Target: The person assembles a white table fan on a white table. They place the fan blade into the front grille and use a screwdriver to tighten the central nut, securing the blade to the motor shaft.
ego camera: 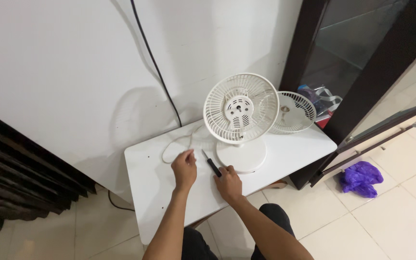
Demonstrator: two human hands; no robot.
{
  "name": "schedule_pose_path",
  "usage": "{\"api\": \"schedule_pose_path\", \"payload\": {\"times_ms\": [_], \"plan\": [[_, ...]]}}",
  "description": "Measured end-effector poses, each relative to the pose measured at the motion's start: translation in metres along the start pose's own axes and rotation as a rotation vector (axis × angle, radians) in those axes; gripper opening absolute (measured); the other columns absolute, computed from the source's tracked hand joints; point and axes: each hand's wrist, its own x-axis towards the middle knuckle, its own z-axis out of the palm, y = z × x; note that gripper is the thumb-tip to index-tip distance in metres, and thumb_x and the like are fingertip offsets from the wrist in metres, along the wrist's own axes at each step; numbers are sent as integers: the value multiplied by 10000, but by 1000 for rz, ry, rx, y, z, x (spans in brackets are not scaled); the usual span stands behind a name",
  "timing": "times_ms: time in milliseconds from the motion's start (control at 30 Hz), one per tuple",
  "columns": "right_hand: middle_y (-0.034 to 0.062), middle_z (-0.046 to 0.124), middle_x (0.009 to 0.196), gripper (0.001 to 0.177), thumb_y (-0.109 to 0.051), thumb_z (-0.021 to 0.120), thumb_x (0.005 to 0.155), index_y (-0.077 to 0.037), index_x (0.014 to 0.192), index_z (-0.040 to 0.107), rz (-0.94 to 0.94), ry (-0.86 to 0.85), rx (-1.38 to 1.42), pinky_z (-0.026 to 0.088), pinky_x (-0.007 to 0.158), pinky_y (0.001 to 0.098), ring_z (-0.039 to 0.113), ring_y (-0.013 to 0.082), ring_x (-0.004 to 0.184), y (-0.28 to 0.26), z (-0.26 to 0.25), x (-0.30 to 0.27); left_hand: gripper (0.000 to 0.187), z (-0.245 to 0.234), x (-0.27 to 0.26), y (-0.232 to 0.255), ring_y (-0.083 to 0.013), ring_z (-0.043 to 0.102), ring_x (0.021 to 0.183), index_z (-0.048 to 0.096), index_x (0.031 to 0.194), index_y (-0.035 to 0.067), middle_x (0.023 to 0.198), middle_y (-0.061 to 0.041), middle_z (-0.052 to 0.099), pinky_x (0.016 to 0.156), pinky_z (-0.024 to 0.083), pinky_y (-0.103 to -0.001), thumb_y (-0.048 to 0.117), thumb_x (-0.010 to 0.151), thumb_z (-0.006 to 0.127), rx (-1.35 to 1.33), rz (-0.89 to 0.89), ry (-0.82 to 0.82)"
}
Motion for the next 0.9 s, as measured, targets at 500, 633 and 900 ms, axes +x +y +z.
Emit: {"api": "schedule_pose_path", "payload": {"times_ms": [500, 633, 900], "plan": [[191, 714, 997, 278, -188, 734, 896, 7, 1094, 753, 63, 138, 210, 572, 761, 422, 707, 323, 810, 29, 25, -3, 322, 34, -43, -65, -252, 740, 929, 763, 1157, 112, 1025, -103, 772, 872, 561, -379, 323, 932, 670, 112, -415, -129], [174, 728, 965, 289, -187, 735, 910, 14, 1117, 742, 129, 98, 354, 566, 728, 388, 712, 264, 767, 29, 17, -7, 439, 47, -44, -80, -216, 736, 1022, 708, 1275, 148, 1076, -63, 786, 931, 532, -359, 410, 925, 669, 80, -486, -199], [156, 703, 945, 257, -152, 728, 914, 22, 1103, 727, -82, 31, 320, 545, 670, 380, 654, 245, 696, 32, 0, -22, 373, 62, -52, -93, -135, 765, 989, 763, 1146, 159, 992, 22, 824, 936, 519, -288, 450, 943, 650, -19, -513, -308]]}}
